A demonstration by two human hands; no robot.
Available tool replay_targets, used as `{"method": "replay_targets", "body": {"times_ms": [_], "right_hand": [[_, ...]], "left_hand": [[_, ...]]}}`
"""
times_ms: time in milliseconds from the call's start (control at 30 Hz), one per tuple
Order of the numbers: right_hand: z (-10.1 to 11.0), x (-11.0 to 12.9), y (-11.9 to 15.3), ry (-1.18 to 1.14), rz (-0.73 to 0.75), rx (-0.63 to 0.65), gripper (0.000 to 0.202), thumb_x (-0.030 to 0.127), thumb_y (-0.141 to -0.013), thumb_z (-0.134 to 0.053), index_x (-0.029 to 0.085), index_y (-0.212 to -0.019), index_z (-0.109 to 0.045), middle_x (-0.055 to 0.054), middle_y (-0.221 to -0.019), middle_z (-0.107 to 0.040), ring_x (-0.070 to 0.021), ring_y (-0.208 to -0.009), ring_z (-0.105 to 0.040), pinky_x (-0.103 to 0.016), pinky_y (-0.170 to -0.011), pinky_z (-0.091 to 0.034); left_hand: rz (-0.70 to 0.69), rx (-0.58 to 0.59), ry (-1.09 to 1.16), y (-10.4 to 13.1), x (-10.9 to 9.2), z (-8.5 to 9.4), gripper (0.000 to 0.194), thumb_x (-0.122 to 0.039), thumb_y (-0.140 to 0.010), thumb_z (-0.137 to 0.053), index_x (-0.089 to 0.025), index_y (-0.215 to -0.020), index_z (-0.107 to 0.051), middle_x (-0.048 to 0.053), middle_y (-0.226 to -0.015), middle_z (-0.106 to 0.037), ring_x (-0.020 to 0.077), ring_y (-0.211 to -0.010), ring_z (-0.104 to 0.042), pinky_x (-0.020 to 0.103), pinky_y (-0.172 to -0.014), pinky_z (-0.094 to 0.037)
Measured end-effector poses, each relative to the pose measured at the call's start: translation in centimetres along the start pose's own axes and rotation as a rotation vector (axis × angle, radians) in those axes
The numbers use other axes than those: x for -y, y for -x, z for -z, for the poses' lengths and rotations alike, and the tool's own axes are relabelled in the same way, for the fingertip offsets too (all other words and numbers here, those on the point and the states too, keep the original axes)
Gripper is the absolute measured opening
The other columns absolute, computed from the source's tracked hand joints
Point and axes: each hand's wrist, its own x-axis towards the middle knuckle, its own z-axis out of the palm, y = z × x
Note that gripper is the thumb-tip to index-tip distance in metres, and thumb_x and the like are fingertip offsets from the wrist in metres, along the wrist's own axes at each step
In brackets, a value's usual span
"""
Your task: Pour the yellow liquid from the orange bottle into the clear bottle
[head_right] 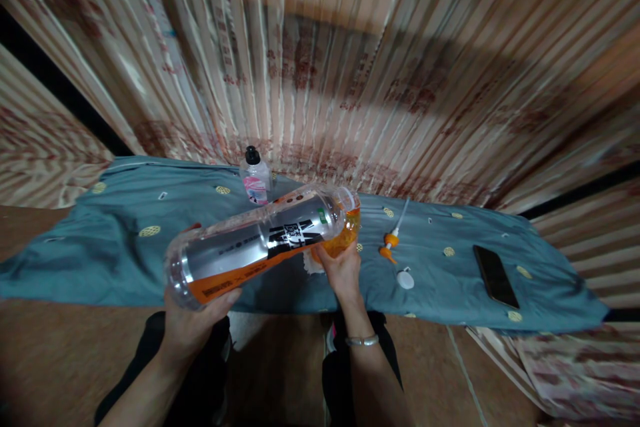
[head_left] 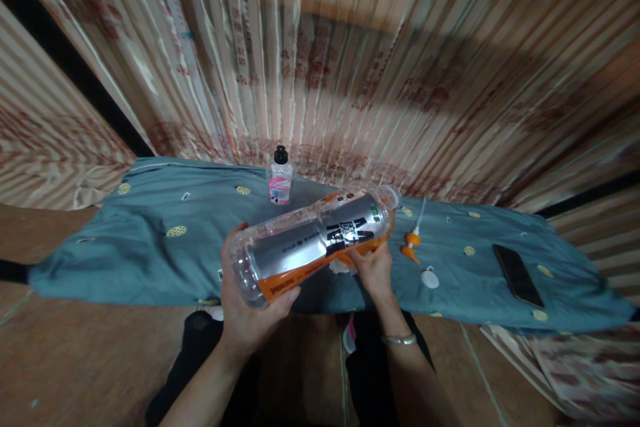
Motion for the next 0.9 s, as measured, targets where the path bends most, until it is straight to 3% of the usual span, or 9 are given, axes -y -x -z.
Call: {"method": "replay_targets", "body": {"times_ms": [233, 733, 900], "right_hand": [[-0.11, -0.30, 0.03, -0.022, 0.025, -0.009, 0.081, 0.061, -0.061, -0.085, 0.016, -0.124, -0.060, -0.012, -0.100, -0.080, -0.0359, -0.101, -0.076, -0.046, -0.091, -0.059], [-0.18, -0.16, -0.17, -0.039, 0.012, -0.022, 0.081, 0.062, -0.056, -0.086, 0.015, -0.118, -0.062, -0.017, -0.104, -0.080, -0.0390, -0.100, -0.075, -0.051, -0.091, -0.059], [-0.19, -0.32, -0.17, -0.036, 0.002, -0.036, 0.076, 0.061, -0.055, -0.088, 0.017, -0.113, -0.063, -0.017, -0.103, -0.080, -0.0394, -0.099, -0.075, -0.053, -0.090, -0.060]], "left_hand": [[0.098, 0.027, -0.005, 0.00, -0.15, 0.32, 0.101, -0.061, -0.068, -0.090, -0.022, -0.150, -0.047, 0.013, -0.125, -0.073, 0.0342, -0.113, -0.076, 0.049, -0.100, -0.064], [-0.028, -0.031, -0.018, -0.28, -0.43, -0.15, 0.088, -0.059, -0.071, -0.089, -0.021, -0.143, -0.055, 0.012, -0.119, -0.073, 0.0303, -0.103, -0.078, 0.042, -0.087, -0.067], [0.061, -0.001, -0.002, -0.03, 0.02, 0.05, 0.098, -0.060, -0.067, -0.091, -0.021, -0.147, -0.050, 0.014, -0.123, -0.072, 0.0334, -0.109, -0.076, 0.047, -0.093, -0.066]]}}
